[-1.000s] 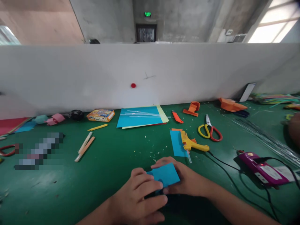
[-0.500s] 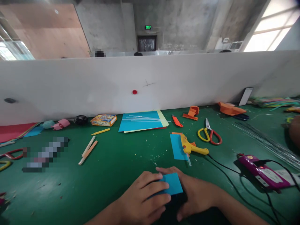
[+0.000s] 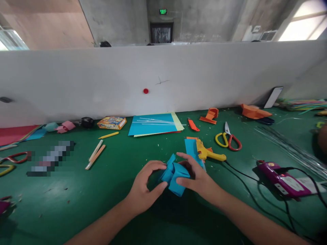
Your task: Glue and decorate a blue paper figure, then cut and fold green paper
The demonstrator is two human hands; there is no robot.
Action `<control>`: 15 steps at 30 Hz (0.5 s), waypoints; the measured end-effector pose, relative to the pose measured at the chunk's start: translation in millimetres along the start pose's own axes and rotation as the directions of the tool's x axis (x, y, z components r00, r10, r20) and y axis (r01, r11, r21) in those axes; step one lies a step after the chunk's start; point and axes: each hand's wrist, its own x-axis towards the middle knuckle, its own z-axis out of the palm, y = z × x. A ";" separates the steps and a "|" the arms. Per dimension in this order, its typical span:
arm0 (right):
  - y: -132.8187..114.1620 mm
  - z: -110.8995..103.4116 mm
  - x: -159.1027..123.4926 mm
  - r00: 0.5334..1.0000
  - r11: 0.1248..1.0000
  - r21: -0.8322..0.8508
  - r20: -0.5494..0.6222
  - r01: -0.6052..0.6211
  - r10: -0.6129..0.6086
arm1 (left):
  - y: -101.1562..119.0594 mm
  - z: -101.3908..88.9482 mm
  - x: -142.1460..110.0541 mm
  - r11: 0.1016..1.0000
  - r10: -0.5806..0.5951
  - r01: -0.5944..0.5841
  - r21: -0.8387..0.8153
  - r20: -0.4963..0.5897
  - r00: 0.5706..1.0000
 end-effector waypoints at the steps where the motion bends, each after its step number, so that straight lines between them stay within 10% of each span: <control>1: -2.7 2.6 4.4 0.999 0.999 0.030 -0.041 -0.015 0.016 | -2.0 2.5 1.1 0.997 -0.031 0.030 -0.069 -0.017 0.999; 7: -20.9 19.3 29.5 0.976 0.992 0.122 -0.218 0.024 0.003 | -4.7 24.0 -0.2 0.964 -0.162 0.122 -0.234 -0.160 0.974; 15: -35.0 34.7 41.4 0.987 0.943 0.328 -0.161 0.054 0.000 | 4.2 36.2 -13.8 0.995 -0.079 0.077 -0.061 -0.031 0.996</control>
